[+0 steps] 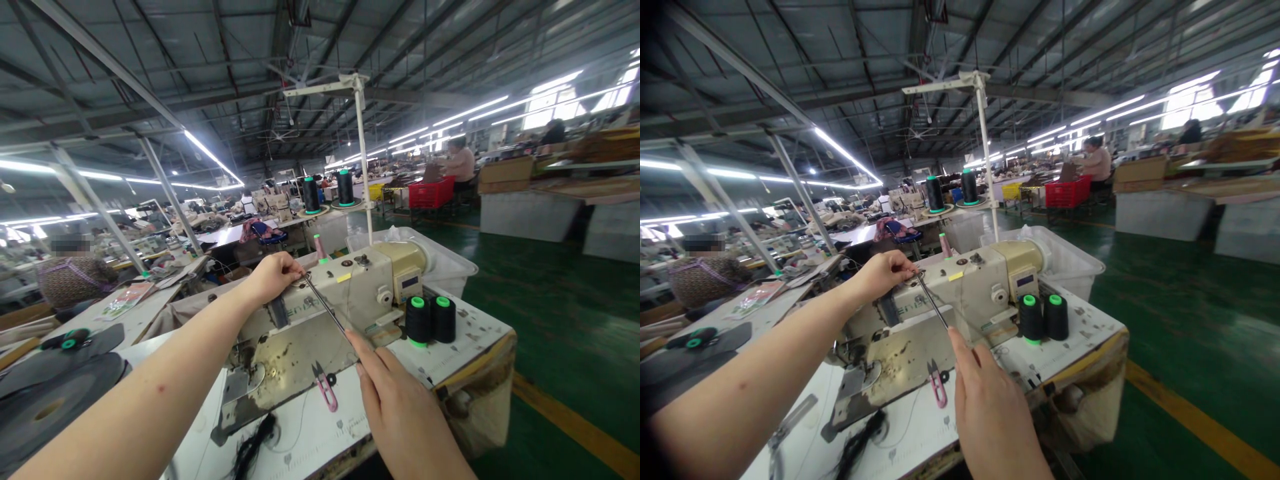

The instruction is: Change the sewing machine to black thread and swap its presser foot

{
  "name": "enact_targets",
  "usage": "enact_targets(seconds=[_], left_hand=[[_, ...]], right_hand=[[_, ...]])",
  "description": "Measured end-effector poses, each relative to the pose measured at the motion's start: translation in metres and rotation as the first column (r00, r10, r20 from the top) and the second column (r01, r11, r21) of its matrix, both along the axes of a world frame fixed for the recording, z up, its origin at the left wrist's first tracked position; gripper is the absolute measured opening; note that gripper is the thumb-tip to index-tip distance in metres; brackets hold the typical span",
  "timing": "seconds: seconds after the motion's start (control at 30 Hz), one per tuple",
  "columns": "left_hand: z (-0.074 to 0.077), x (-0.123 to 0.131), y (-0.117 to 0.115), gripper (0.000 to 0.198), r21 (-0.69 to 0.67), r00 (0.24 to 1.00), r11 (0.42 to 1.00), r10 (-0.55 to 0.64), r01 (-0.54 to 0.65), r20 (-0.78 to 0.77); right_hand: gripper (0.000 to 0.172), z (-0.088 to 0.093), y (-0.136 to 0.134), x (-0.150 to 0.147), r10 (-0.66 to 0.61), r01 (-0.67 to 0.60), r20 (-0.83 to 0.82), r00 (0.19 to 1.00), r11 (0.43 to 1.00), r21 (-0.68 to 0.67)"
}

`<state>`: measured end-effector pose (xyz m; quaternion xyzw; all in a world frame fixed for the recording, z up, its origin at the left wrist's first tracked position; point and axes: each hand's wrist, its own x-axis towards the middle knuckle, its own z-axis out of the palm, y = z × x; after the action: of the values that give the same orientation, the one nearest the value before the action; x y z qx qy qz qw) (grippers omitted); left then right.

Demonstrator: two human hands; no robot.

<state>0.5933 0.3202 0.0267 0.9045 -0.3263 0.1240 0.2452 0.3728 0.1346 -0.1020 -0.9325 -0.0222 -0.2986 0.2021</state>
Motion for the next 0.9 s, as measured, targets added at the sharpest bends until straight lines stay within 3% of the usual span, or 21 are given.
enact_targets(seconds=[0.37, 0.9], left_hand=[[-0.0016, 0.0024, 0.0024, 0.017, 0.015, 0.993, 0.995, -0.104, 0.103, 0.050], [-0.0035, 0.0046, 0.0013, 0.015, 0.001, 0.999, 0.999, -0.047, 0.047, 0.003]], right_hand=[[0.056, 0.0012, 0.0029, 0.0035, -0.008, 0.008, 0.021, 1.000, 1.000, 0.001], [0.056, -0.0048, -0.0007, 0.0078, -0.011, 0.011, -0.013, 1.000, 1.000, -0.017]])
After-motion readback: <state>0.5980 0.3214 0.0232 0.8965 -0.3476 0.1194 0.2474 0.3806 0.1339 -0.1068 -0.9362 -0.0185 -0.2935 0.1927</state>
